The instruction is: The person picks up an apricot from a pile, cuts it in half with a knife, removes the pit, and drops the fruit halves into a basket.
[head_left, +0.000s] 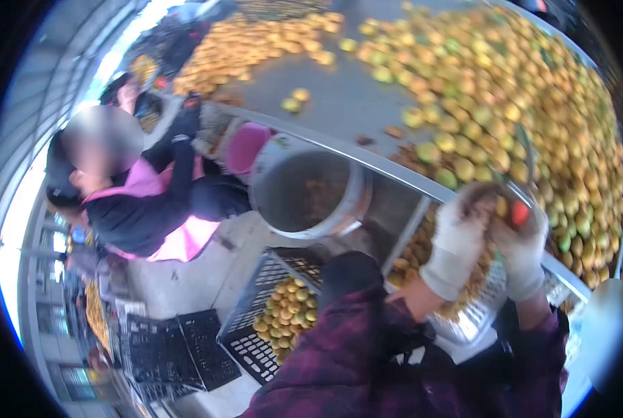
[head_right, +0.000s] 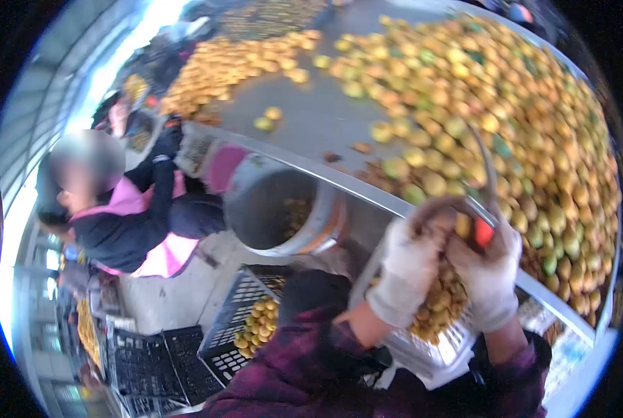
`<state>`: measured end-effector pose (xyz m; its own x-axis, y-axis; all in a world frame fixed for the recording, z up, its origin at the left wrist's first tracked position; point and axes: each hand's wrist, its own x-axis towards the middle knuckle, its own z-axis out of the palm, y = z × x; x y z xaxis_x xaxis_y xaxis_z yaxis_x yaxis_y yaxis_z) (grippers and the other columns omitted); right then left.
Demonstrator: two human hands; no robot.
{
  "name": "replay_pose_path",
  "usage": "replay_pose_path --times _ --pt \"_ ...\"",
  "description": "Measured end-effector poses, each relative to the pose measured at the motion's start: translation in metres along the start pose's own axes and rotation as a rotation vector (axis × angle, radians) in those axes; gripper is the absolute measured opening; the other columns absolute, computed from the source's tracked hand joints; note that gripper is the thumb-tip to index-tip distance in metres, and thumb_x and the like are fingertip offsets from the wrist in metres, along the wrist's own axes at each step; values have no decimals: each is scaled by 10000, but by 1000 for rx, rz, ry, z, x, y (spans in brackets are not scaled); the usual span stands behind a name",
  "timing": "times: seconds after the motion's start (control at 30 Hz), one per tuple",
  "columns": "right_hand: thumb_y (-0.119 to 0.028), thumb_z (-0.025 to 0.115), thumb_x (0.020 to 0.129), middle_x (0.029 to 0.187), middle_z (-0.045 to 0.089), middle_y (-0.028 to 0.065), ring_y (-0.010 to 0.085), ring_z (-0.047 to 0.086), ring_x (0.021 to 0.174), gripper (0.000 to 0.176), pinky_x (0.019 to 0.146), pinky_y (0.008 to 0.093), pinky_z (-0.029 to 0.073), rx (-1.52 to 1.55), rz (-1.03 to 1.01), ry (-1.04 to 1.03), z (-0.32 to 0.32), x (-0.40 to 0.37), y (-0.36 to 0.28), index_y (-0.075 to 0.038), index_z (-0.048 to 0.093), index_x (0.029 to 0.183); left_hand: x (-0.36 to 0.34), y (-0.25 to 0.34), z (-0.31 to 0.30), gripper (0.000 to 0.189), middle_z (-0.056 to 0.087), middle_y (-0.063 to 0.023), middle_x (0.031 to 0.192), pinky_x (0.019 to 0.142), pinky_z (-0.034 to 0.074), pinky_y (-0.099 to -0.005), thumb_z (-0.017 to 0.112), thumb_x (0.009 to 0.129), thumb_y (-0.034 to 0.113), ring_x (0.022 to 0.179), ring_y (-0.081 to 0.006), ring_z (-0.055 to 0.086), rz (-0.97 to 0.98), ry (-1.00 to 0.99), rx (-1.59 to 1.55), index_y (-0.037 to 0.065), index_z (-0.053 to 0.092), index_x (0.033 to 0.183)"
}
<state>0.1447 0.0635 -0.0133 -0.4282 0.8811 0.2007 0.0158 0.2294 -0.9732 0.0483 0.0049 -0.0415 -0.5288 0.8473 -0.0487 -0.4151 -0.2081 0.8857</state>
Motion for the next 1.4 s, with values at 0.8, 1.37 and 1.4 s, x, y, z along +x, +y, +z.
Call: replay_pose_path --times 0.8,1.37,1.4 --pt "-89 773 689 837 662 85 112 602 789 393 702 315 518 -241 30 -135 34 18 -4 -6 585 1024 16 14 -29 266 698 -53 1039 819 520 -248 655 957 109 899 -116 643 -114 208 -145 -38 653 1180" --pt "-76 771 765 812 676 26 78 604 665 312 590 242 497 81 292 -253 -41 43 -54 50 670 1032 26 56 6 379 652 -7 1074 818 452 -215 614 980 174 932 -60 569 -150 -261 147 -26 603 1301" --pt "-74 778 781 812 674 24 79 611 658 289 578 237 496 188 393 -233 -45 45 -58 50 677 1022 30 56 7 391 648 -12 1098 823 452 -216 614 975 158 943 -64 568 -175 -275 151 -22 590 1322"
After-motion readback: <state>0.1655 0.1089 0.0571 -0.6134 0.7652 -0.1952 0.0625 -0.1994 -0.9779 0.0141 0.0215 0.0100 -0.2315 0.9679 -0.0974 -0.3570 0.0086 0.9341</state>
